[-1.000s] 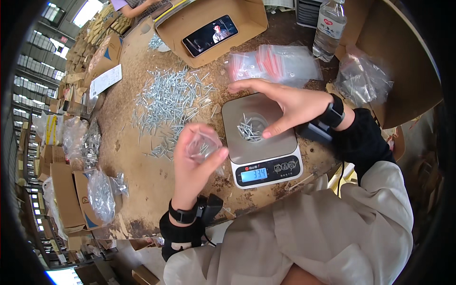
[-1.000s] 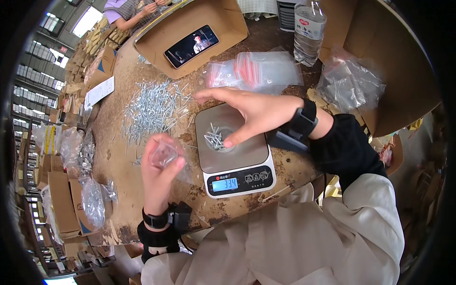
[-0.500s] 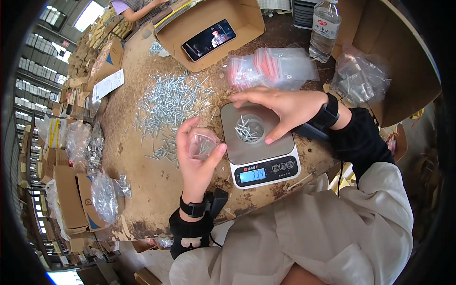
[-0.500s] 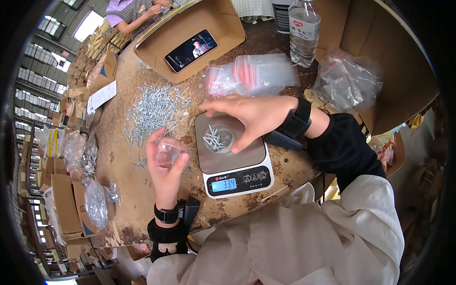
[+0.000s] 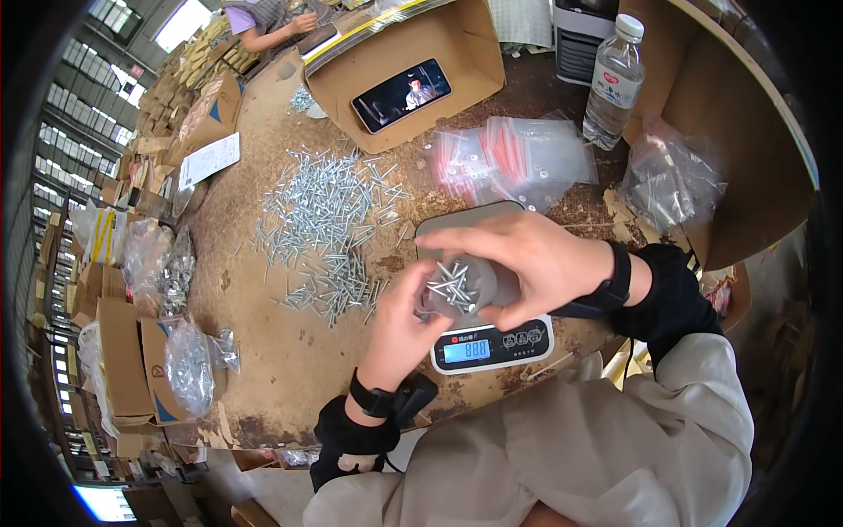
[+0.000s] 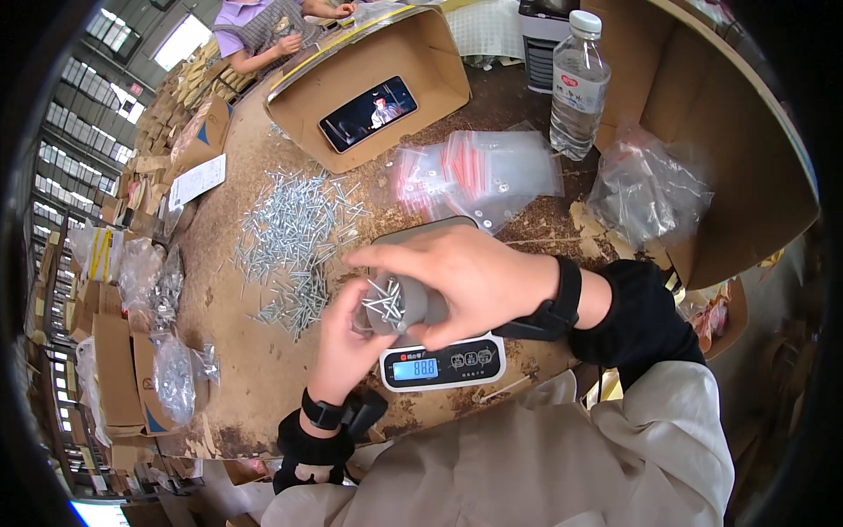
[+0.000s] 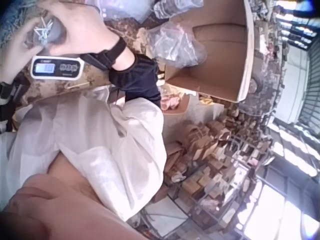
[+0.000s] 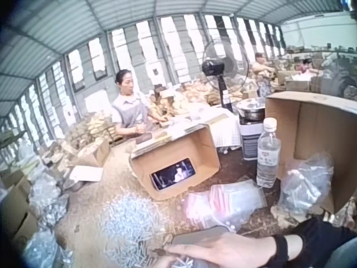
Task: The person repeatedly scoops nails from a table pile onto a digital scale, then transfers them into small plastic bags. They seal each bag and place it aside while continuing the cycle. A smartphone playing a video is visible on the table.
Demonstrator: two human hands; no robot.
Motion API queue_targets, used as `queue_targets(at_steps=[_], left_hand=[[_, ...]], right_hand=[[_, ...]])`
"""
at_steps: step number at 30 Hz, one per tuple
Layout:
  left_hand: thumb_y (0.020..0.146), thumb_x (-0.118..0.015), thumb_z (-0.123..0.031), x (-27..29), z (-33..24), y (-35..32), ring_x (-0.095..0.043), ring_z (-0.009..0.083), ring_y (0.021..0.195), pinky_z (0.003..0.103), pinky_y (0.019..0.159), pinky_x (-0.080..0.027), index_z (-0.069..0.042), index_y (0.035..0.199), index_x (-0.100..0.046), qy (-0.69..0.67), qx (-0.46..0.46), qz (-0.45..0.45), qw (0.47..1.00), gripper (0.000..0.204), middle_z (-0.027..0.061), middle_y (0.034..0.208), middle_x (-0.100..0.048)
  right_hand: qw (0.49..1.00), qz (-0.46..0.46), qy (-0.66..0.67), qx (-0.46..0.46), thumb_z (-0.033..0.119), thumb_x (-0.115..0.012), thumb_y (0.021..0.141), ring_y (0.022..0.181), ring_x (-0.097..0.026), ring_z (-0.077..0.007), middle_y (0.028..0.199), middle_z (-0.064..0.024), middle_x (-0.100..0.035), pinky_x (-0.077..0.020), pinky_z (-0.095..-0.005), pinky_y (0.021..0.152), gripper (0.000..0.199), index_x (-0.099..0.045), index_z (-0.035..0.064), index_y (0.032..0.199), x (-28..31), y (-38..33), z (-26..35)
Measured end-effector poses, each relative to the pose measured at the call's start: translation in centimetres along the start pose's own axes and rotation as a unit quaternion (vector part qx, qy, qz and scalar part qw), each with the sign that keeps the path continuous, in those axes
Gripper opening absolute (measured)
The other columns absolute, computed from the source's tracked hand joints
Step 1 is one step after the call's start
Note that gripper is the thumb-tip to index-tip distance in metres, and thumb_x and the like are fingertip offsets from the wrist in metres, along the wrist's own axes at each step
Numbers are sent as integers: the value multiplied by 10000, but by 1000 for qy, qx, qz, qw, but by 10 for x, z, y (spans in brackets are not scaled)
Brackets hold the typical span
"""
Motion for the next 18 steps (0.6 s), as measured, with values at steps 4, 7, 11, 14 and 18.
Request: queue_targets(at_steps=[4,7,11,14,18], left_hand=[[735,-754,18,-31,-5,-6,-676,173,919,315,796,-537,2,1150,-549,-189,61,7,980,463,109,1021,-667],[754,-774,-11,-49,-16,-4,-648,135,971,304,827,-531,-24,1142,-575,-292,65,19,954,436,48,1066,-658],[756,-791,-31,-49,-15,-6,-620,126,1030,302,872,-511,-34,1201,-541,-309,80,52,946,511,43,1130,-633],[761,-804,-52,-48,-11,-7,-599,125,1078,307,912,-492,-42,1255,-503,-320,84,63,942,579,42,1178,-617],[759,-810,-49,-46,-9,-8,-584,126,1107,316,939,-479,-48,1293,-480,-306,79,85,945,627,41,1209,-602]], right_hand=[[989,95,-104,-32,281,-736,678,722,-620,-326,871,-99,-614,-506,-404,599,766,-498,158,1395,3,2,18],[988,64,-138,2,336,-733,685,665,-598,-309,801,-74,-573,-480,-402,557,770,-505,177,1403,-4,-5,22],[991,50,-119,-32,358,-751,668,685,-628,-309,811,-88,-616,-492,-406,570,740,-546,128,1341,-1,-2,26],[992,40,-109,-55,364,-760,680,655,-639,-309,800,-46,-667,-507,-381,572,744,-548,104,1345,-1,-4,24],[992,49,-60,-97,360,-753,724,643,-642,-325,786,-37,-690,-518,-361,578,728,-533,59,1349,-4,-7,19]])
Point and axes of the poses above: each hand's wrist, its own y-axis towards the middle knuckle, its own x-axis out of the back of the hand, z = x × y, the point moved 4 cm from there along y, towards the middle knuckle
